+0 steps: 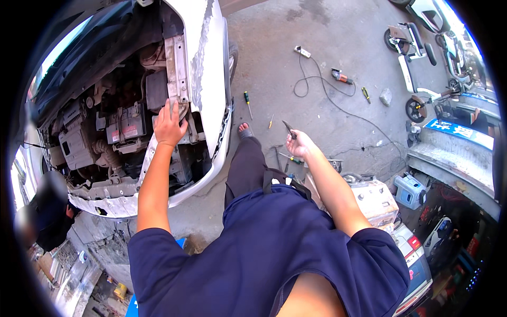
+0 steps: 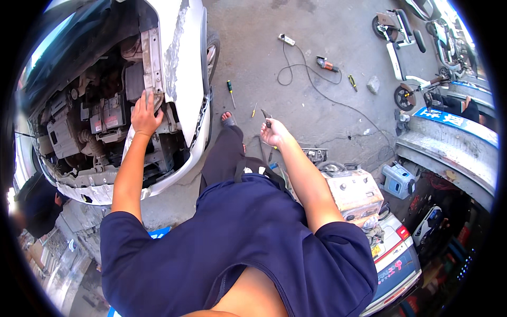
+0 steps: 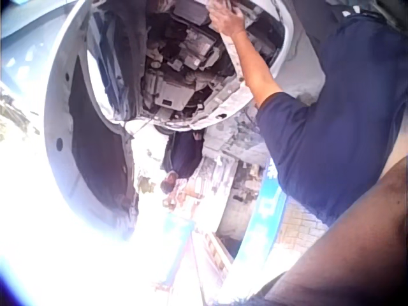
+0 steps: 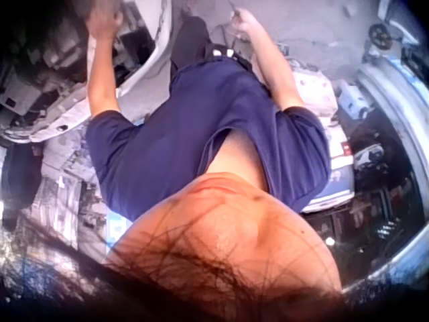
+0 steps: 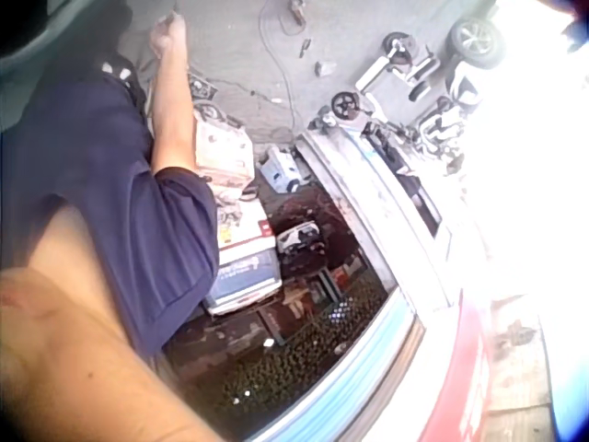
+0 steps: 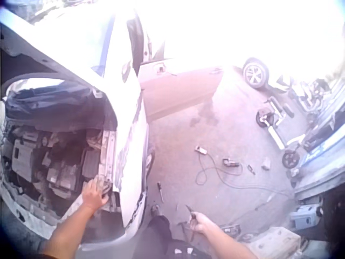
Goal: The person repairs a damaged white car bumper using a variety of tools. They use a hammer to adjust the bumper's position, an angle grinder to smooth the surface, a screwdriver to scrape away material, and a heat gun to treat the plastic.
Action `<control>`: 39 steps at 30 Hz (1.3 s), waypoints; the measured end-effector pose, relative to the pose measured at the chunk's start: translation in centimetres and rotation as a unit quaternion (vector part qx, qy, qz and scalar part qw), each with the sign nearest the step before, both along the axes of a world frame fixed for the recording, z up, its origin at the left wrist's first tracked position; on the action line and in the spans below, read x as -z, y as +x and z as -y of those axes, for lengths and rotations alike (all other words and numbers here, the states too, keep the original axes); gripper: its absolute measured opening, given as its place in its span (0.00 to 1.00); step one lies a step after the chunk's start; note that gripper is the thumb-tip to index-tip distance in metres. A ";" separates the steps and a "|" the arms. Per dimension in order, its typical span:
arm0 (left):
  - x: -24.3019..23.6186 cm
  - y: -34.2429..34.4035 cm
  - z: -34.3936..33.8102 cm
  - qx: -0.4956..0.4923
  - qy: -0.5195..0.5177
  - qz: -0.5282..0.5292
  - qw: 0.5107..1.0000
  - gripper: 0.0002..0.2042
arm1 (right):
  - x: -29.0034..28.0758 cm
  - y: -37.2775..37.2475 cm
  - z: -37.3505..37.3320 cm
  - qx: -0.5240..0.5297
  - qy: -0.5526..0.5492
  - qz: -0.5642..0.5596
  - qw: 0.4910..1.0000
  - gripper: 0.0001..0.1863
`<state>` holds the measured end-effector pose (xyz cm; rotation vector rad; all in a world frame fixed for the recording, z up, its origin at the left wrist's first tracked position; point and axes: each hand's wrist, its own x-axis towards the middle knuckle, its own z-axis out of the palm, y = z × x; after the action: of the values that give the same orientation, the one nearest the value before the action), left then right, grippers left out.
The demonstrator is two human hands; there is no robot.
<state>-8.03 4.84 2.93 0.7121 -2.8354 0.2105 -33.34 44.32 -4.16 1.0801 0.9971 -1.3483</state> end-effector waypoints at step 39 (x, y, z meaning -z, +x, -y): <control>12.5 -40.3 -56.3 -0.611 0.290 -0.736 -0.021 0.13 | -1.1 -47.5 15.1 -0.545 0.046 -0.036 0.837 0.22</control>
<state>-48.30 61.10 -9.55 1.5481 0.5211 -0.9156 -80.84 29.27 -3.09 0.3439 1.4217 -0.3896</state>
